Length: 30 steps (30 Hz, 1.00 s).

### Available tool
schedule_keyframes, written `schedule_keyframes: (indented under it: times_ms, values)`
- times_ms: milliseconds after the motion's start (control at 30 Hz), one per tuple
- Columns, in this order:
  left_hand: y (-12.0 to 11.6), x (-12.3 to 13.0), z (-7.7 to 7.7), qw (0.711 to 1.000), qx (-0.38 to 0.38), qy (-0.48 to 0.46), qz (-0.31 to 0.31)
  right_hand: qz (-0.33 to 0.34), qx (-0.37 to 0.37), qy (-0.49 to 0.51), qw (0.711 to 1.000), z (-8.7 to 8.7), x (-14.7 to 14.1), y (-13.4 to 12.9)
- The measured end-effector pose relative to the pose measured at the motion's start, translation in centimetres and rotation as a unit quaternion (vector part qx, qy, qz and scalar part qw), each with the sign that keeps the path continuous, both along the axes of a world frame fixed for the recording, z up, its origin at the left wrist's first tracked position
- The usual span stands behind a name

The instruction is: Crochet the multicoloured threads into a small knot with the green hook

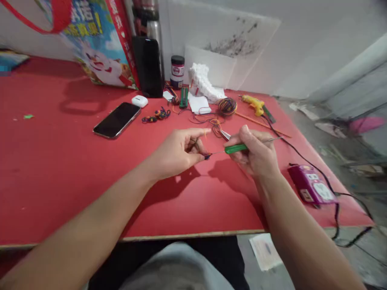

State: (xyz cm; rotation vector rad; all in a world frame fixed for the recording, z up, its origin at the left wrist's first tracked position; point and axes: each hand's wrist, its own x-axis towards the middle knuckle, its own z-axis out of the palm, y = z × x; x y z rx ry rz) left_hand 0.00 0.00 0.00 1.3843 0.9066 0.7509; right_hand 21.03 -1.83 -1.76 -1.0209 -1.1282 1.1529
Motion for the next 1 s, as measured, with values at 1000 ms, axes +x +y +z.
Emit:
schedule_keyframes:
  times_ms: [1000]
  values:
    - [1.4,-0.7,-1.0,0.939,-0.270,-0.189,0.098,-0.020,0.362,-0.336,0.869,-2.0,-1.8,-1.2]
